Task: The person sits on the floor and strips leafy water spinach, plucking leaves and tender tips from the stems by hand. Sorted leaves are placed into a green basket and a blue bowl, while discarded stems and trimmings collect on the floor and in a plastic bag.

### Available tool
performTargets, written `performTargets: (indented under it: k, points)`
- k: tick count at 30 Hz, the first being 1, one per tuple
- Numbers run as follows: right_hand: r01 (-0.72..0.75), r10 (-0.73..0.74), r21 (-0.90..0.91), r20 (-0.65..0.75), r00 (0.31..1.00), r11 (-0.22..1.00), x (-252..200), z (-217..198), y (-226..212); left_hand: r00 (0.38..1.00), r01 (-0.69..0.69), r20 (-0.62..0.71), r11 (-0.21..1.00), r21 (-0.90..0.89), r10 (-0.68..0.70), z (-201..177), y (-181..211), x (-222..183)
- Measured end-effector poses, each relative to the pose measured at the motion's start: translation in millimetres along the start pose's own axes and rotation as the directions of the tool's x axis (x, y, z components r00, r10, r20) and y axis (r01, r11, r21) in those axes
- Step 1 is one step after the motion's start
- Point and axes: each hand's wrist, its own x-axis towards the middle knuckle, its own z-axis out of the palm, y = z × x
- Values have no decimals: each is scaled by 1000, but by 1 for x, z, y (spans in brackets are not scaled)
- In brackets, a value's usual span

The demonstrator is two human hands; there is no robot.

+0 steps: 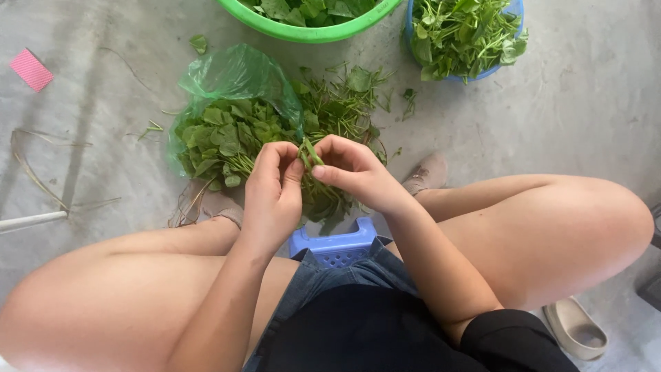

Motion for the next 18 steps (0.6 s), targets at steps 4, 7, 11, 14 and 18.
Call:
performTargets:
  k: [4,7,11,14,18]
  points:
    - [-21,21,5,12,1000,1000,0,5,-6,996,81,51,959,-273,-70,-2,-20,1]
    - [-16,16,11,8,1000,1000,1,12,-16,967,247,206,723,-645,-147,-7,-17,3]
    - [35,-34,9,-67,997,999,-4,13,-7,950,303,267,675,-673,-161,-1,-10,-2]
    - [223,-346,-488,-177,921,844,-8,28,-3,978,198,170,795,-574,-121,6,-24,-6]
    - [305,-627,-883,17,779,355,-10,49,-18,981,181,45,790,-585,-190,2,-24,-5]
